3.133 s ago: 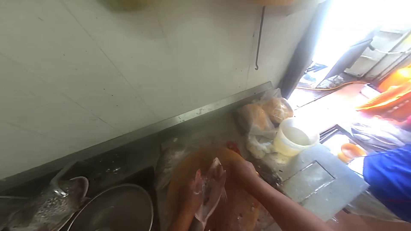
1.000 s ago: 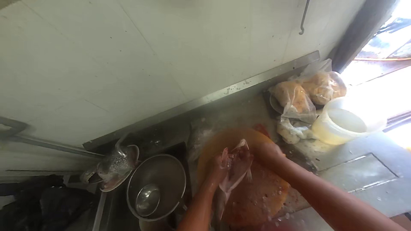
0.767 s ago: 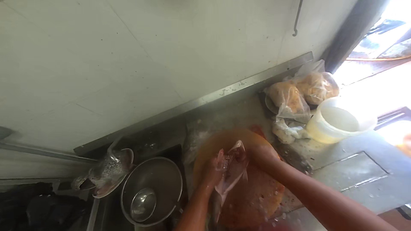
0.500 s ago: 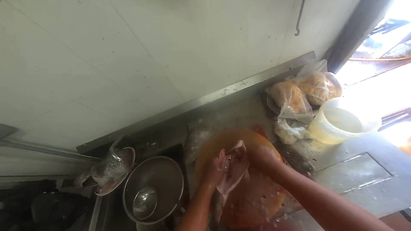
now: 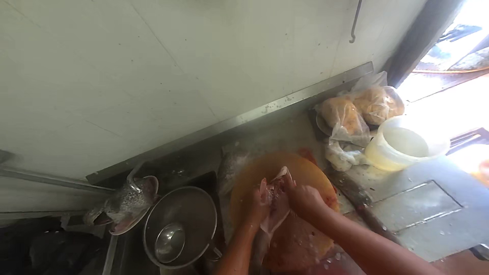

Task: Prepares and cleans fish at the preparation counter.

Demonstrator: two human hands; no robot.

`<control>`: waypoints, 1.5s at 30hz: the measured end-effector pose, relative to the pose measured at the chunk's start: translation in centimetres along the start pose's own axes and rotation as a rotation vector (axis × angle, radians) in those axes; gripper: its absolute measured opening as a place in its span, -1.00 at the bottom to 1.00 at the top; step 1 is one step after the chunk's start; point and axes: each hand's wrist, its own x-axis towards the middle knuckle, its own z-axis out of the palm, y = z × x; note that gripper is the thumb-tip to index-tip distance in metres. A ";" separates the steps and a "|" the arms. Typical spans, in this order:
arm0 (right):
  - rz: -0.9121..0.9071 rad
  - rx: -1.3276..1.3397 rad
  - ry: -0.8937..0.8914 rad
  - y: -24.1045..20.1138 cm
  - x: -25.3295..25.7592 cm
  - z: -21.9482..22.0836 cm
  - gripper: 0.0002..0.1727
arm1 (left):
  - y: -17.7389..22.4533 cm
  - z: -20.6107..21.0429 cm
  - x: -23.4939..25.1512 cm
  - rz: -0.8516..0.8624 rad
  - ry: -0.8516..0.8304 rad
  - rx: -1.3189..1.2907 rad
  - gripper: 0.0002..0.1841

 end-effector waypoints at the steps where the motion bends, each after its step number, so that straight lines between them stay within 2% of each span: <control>1: 0.020 -0.001 0.026 0.4 0.2 -0.3 -0.55 | 0.1 -0.1 0.0 0.005 0.010 -0.005 -0.52; 3: 0.048 0.004 0.008 -0.2 -0.6 -1.7 -0.65 | 0.3 -0.5 0.3 0.000 0.020 -0.002 -0.53; 5: 0.010 0.012 -0.063 -1.3 -1.8 -1.7 -0.56 | -0.1 -0.1 0.1 0.006 0.023 0.004 -0.53; 7: -0.014 0.036 -0.061 -1.5 -1.1 -0.7 -0.65 | -0.1 0.2 0.1 0.020 0.019 0.020 -0.52; 8: -0.006 0.055 -0.034 -0.9 -0.3 -0.2 -0.59 | 0.1 0.2 0.0 0.019 0.018 0.021 -0.51; 10: 0.042 0.047 0.017 0.2 0.7 0.4 -0.32 | 0.3 0.0 -0.1 0.021 0.028 0.024 -0.55; 11: 0.070 0.033 0.022 0.2 0.2 -0.1 -0.35 | 0.3 -0.2 0.1 0.022 0.036 0.029 -0.56; 13: 0.110 0.011 0.000 -0.6 -1.2 -0.9 -0.65 | 0.2 -0.3 0.0 0.017 0.037 0.021 -0.55; 14: 0.103 0.013 -0.028 -1.1 -1.9 -1.0 -0.68 | 0.0 -0.1 -0.2 0.017 0.035 0.018 -0.54; 18: 0.018 0.059 -0.079 -1.5 0.0 0.0 -0.68 | -0.1 0.1 -0.1 0.011 0.028 0.014 -0.54; 20: 0.051 0.059 -0.028 0.1 0.5 0.1 -0.53 | 0.3 -0.1 -0.1 0.012 0.032 0.017 -0.56; 22: 0.109 0.051 -0.012 0.1 -0.6 -0.7 -0.65 | 0.5 -0.4 0.1 0.002 0.037 0.016 -0.57; 24: 0.053 0.051 -0.055 -0.8 -2.1 -0.7 -0.57 | 0.3 -0.4 -0.2 -0.014 0.019 0.018 -0.56; 25: 0.010 0.058 -0.074 -1.3 -2.3 -0.6 -0.60 | 0.2 -0.4 -0.1 -0.007 0.014 0.018 -0.56; 28: 0.029 0.087 -0.017 0.5 -0.2 0.4 -0.57 | 0.1 -0.3 0.0 0.015 0.002 0.022 -0.56; 30: 0.076 0.061 0.034 1.5 0.3 -0.3 -0.69 | 0.5 -0.8 0.3 0.012 -0.017 0.038 -0.53; 34: -0.110 -0.015 -0.166 -1.0 -3.0 -1.0 -0.66 | 0.1 -1.0 0.6 0.004 -0.083 0.042 -0.56; 37: -0.054 -0.023 -0.054 1.2 -1.0 -0.9 -0.58 | -0.4 -1.3 1.3 0.030 -0.113 0.031 -0.56; 39: -0.004 -0.071 0.024 1.7 -0.6 -2.1 -0.74 | -0.6 -1.7 1.7 0.050 -0.108 0.013 -0.52; 40: -0.041 -0.099 0.009 1.3 -1.1 -2.5 -0.77 | -0.7 -1.9 1.9 0.055 -0.120 0.009 -0.50; 43: -0.195 -0.102 -0.112 0.6 -1.5 -2.4 -0.78 | -0.7 -2.0 1.9 0.068 -0.173 -0.011 -0.50; 45: -0.115 -0.107 -0.065 2.0 0.1 -2.8 -0.79 | -0.4 -2.2 1.9 0.060 -0.183 -0.022 -0.48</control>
